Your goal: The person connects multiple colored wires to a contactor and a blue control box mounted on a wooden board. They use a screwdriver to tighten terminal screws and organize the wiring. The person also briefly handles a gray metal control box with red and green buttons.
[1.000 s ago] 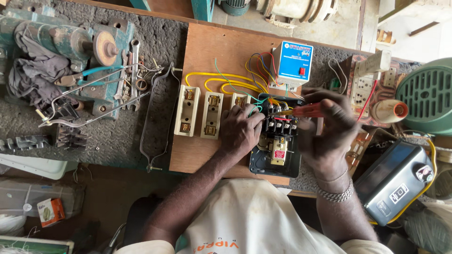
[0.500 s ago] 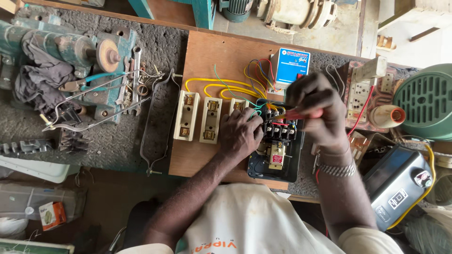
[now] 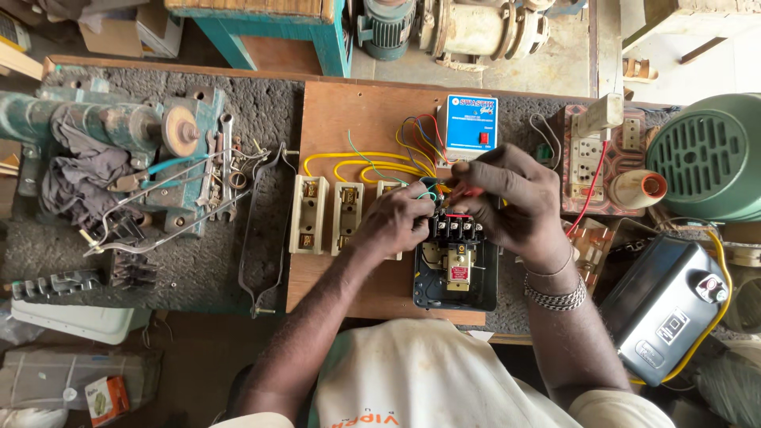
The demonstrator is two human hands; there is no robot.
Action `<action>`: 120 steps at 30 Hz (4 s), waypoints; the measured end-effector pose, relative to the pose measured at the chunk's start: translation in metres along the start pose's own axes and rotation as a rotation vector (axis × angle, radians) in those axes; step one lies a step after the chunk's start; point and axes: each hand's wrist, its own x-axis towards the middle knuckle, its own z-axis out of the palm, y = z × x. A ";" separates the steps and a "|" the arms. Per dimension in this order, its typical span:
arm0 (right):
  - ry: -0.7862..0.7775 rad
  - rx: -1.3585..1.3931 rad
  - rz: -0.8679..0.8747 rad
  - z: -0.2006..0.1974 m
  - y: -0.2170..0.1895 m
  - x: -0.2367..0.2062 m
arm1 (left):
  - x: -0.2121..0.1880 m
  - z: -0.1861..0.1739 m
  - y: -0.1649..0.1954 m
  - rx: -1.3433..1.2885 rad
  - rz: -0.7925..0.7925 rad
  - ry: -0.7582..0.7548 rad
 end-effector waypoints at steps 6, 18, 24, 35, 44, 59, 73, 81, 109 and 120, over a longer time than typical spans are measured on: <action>-0.172 0.156 0.128 -0.005 -0.005 0.001 | 0.006 0.003 -0.010 -0.034 0.045 -0.066; -0.039 -0.069 -0.058 0.000 -0.007 0.015 | 0.002 0.011 -0.016 -0.036 0.087 -0.006; 0.027 -0.052 -0.100 0.004 -0.005 0.011 | -0.017 -0.009 -0.013 -0.267 0.199 -0.051; 0.033 -0.036 -0.068 0.013 0.008 -0.002 | -0.089 -0.026 0.034 -0.196 0.162 -0.195; 0.054 -0.033 -0.102 0.010 0.010 -0.004 | -0.037 -0.062 0.031 -1.032 -0.076 0.189; 0.046 0.028 -0.043 0.017 0.018 -0.008 | -0.045 -0.068 0.036 -1.477 0.023 0.191; 0.067 -0.049 -0.067 0.012 0.021 -0.017 | -0.025 -0.007 0.046 0.196 -0.218 0.185; 0.065 -0.041 -0.031 0.012 0.020 -0.021 | -0.026 0.017 0.027 0.106 -0.391 0.019; 0.048 0.016 0.025 0.014 0.025 -0.021 | -0.023 0.010 0.040 0.008 -0.385 0.138; 0.048 -0.002 0.030 0.015 0.025 -0.020 | -0.024 0.011 0.038 -0.002 -0.400 0.144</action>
